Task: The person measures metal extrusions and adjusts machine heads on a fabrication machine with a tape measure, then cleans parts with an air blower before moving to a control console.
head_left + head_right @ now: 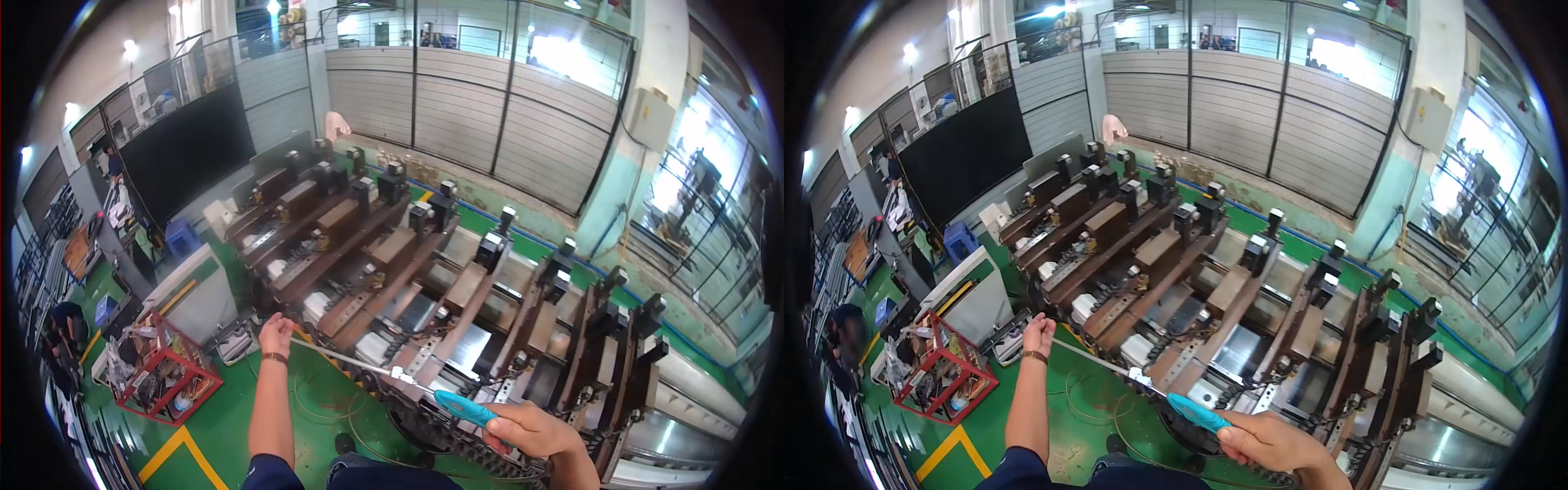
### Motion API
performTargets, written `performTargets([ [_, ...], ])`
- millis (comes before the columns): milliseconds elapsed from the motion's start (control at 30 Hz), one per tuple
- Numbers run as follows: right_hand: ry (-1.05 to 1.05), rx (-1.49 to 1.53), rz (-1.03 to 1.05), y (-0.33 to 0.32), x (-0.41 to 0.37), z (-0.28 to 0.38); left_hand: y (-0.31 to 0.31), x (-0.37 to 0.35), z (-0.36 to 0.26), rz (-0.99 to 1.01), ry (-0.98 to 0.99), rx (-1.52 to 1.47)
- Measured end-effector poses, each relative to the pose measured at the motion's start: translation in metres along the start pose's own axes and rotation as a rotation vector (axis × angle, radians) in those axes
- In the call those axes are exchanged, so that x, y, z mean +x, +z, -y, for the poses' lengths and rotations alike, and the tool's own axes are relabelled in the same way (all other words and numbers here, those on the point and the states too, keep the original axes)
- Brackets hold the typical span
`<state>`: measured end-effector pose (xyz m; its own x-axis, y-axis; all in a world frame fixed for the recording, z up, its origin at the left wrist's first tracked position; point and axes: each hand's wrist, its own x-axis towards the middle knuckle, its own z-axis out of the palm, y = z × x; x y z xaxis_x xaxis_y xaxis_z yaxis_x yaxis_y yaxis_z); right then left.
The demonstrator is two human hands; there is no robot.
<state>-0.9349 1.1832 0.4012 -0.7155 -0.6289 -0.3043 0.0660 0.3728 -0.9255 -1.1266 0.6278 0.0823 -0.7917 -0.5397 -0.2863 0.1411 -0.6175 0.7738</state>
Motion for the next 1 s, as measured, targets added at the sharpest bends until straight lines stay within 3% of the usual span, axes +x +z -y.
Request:
performTargets([
  [133,0.003,-0.030,0.029,0.033,0.059,0.022,-0.067,0.079,-0.043,-0.031,-0.025,0.160],
  [233,-0.027,-0.040,0.060,0.067,0.114,0.055,-0.079,0.074,-0.094,0.018,-0.105,0.347],
  [367,-0.041,-0.061,0.079,0.107,0.178,0.092,-0.115,0.112,-0.140,0.018,-0.185,0.301],
  [467,-0.040,-0.107,0.045,0.128,0.222,0.126,-0.165,0.151,-0.167,0.073,-0.161,0.312],
  [500,-0.041,-0.120,0.018,0.129,0.235,0.134,-0.182,0.160,-0.175,0.132,-0.049,0.366],
  [600,-0.193,-0.265,-0.186,0.103,0.279,0.129,-0.216,0.158,-0.184,0.002,0.128,0.502],
  [667,-0.171,-0.225,-0.453,0.072,0.303,0.135,-0.261,0.151,-0.177,-0.097,0.080,0.569],
  [733,-0.017,-0.284,-0.865,0.016,0.337,0.107,-0.334,0.142,-0.147,-0.013,0.073,0.601],
  [833,0.034,-0.661,-1.196,-0.077,0.353,0.046,-0.390,0.088,-0.101,-0.188,-0.185,0.721],
  [900,0.129,-0.535,-1.159,-0.086,0.346,0.053,-0.404,0.049,-0.070,-0.245,-0.357,0.778],
  [1000,0.060,-0.113,-1.027,-0.075,0.339,0.075,-0.400,0.003,-0.036,-0.252,-0.541,0.840],
])
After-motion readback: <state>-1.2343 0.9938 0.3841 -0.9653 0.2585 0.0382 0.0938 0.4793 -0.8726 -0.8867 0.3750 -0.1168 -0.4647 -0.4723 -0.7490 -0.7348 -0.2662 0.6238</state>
